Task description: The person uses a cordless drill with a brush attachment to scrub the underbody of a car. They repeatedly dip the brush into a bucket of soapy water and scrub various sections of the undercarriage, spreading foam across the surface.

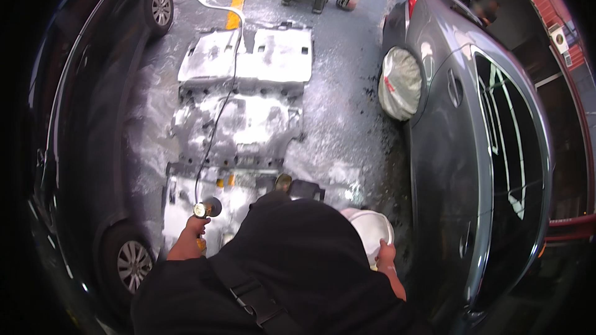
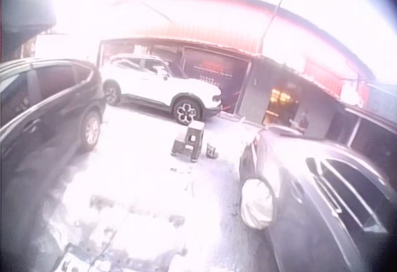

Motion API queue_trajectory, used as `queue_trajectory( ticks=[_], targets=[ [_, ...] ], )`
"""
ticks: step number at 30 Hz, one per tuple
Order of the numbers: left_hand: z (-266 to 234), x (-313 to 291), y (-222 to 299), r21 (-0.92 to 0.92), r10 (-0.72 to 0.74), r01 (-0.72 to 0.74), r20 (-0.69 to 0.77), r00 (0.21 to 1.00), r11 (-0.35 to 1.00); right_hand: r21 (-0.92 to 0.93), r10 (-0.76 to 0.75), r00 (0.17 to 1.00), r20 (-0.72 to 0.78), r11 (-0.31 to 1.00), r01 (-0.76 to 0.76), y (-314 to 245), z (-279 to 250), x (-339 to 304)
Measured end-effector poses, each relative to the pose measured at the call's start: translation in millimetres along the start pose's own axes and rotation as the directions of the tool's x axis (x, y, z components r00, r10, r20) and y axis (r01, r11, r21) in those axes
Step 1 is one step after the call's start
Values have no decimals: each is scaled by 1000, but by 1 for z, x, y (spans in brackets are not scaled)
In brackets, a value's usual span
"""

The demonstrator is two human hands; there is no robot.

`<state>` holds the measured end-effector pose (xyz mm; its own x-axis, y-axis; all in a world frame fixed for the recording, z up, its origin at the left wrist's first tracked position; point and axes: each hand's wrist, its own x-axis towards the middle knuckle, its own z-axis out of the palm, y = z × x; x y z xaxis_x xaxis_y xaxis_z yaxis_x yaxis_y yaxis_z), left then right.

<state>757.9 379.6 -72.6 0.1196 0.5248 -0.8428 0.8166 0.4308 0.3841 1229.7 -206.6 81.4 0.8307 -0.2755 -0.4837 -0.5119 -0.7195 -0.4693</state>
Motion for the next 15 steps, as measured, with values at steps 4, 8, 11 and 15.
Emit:
queue_trajectory(
  ticks=[4,8,11,15],
  targets=[
    [32,46,137,71,107,-107,-4,994,992,67,-13,993,-114,998,20,-78,-31,76],
    [52,65,273,136,278,-266,-81,957,954,308,-40,997,-67,950,59,-176,-29,122],
    [72,77,362,161,302,-290,-57,952,943,279,-137,988,-75,948,153,-241,-22,183],
    [83,95,426,135,364,-349,-111,925,927,237,-157,986,58,961,140,-351,25,261]
  ],
)
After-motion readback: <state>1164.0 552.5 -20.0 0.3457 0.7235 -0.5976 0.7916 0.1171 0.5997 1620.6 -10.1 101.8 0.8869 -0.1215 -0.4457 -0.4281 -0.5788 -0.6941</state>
